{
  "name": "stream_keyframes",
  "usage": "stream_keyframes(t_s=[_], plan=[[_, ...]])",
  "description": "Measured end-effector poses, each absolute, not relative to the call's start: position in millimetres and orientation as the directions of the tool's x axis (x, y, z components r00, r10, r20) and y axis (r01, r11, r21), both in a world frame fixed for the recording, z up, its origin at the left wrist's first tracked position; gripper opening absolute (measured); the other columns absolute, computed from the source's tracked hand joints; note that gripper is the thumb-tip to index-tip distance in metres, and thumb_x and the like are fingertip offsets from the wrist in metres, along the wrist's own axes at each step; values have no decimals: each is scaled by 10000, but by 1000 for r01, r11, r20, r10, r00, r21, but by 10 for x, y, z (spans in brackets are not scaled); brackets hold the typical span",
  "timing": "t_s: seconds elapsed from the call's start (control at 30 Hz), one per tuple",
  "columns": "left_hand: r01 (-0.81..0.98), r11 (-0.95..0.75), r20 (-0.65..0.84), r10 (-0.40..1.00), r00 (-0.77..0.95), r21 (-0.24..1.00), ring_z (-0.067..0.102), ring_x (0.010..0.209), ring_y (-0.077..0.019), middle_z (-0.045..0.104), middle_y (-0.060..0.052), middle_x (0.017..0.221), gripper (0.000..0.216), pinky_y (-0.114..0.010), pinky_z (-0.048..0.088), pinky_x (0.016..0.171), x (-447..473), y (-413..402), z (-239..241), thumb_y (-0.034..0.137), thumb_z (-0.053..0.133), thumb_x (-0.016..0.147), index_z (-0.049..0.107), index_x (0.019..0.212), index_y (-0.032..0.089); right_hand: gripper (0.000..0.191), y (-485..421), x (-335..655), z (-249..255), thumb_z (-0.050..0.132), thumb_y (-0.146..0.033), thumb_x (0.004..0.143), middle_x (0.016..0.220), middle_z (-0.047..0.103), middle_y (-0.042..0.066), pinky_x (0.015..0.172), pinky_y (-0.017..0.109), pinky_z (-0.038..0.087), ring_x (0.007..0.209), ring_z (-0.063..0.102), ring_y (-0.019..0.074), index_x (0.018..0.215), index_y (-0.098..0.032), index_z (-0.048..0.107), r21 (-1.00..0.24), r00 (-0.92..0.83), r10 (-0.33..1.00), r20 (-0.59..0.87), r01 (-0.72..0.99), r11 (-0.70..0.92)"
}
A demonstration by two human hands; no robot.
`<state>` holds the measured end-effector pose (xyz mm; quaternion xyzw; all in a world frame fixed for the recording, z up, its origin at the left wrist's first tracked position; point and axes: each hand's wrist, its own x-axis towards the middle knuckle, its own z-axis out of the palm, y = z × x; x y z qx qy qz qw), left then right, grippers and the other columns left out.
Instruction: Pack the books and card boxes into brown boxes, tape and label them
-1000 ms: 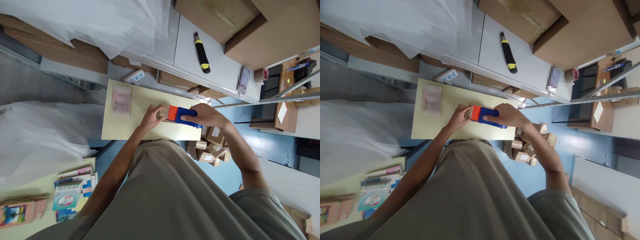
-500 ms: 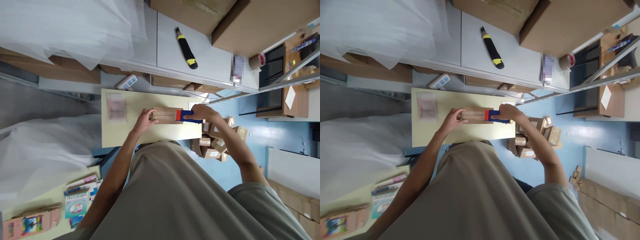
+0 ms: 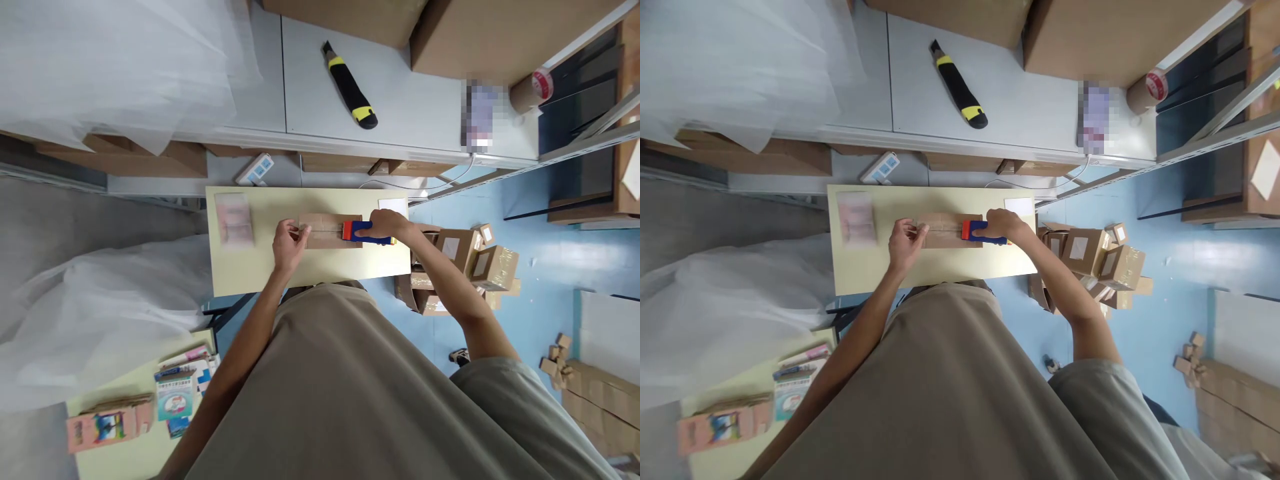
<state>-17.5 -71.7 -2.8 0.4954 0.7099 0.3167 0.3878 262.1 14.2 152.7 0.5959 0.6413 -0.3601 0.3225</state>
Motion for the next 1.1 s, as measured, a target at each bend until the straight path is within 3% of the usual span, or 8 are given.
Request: stream_keyframes(t_s=[0.2, 0.33, 0.4, 0.5, 0.6, 0.73, 0.9, 1.1], plan=[[389, 433, -257, 867, -427, 814, 739, 837, -187, 785, -58, 1043, 255, -316, 611, 852, 65, -736, -145, 423, 790, 951, 692, 1069, 220, 631, 151, 2716, 1477, 736, -766, 1002, 803, 840, 129, 643, 329, 578, 699, 801, 258, 999, -140, 811, -161, -129, 495, -859, 987, -21], [479, 413, -188, 873, -449, 775, 765, 930, -214, 772, -103, 1156, 279, -358, 633, 937, 90, -803, -144, 469, 731, 1012, 707, 1110, 208, 653, 134, 2839, 1387, 749, -774, 990, 841, 844, 151, 683, 324, 574, 787, 822, 281, 1062, -128, 813, -197, -189, 517, -835, 980, 41], [565, 372, -114, 892, -438, 736, 776, 1089, -276, 754, -164, 1265, 357, -421, 628, 1041, 126, -831, -98, 501, 694, 1049, 717, 1226, 192, 673, 125, 2880, 1352, 741, -792, 985, 862, 843, 155, 705, 326, 581, 798, 823, 280, 1082, -130, 812, -218, -210, 511, -834, 975, 46], [724, 202, 20, 958, -286, 659, 607, 1518, -366, 644, -252, 1570, 539, -517, 476, 1298, 260, -818, 13, 530, 566, 1124, 653, 1503, 157, 676, 121, 2884, 1346, 744, -785, 984, 940, 851, 174, 751, 338, 594, 875, 830, 299, 1133, -129, 812, -223, -221, 521, -825, 973, 60], [798, -5, -1, 1000, 7, 603, 304, 1753, -367, 457, -206, 1806, 632, -589, 247, 1437, 468, -728, 108, 516, 401, 1172, 552, 1675, 163, 662, 128, 2847, 1386, 754, -742, 998, 1036, 854, 202, 806, 358, 597, 995, 832, 339, 1224, -122, 803, -205, -226, 543, -809, 974, 99], [830, -50, -113, 984, 134, 555, 165, 1796, -375, 340, -132, 1878, 685, -674, 105, 1457, 669, -605, 143, 536, 368, 1165, 506, 1743, 195, 649, 139, 2841, 1426, 763, -717, 1004, 1051, 858, 191, 839, 353, 589, 1034, 830, 342, 1287, -133, 794, -222, -243, 543, -804, 969, 105], [858, -26, -156, 980, 123, 513, 142, 1799, -366, 273, -113, 1897, 701, -677, 88, 1462, 692, -582, 145, 544, 358, 1169, 484, 1764, 193, 636, 143, 2916, 1404, 715, -699, 1043, 994, 858, 175, 837, 358, 587, 1007, 831, 332, 1300, -121, 790, -261, -269, 509, -818, 961, 89], [875, -24, -174, 977, 123, 484, 123, 1802, -362, 247, -110, 1903, 719, -669, 70, 1465, 686, -580, 153, 551, 322, 1175, 465, 1775, 180, 591, 150, 2976, 1335, 703, -658, 1056, 1118, 856, 206, 828, 349, 591, 1022, 828, 327, 1287, -120, 790, -296, -311, 512, -800, 948, 114]])
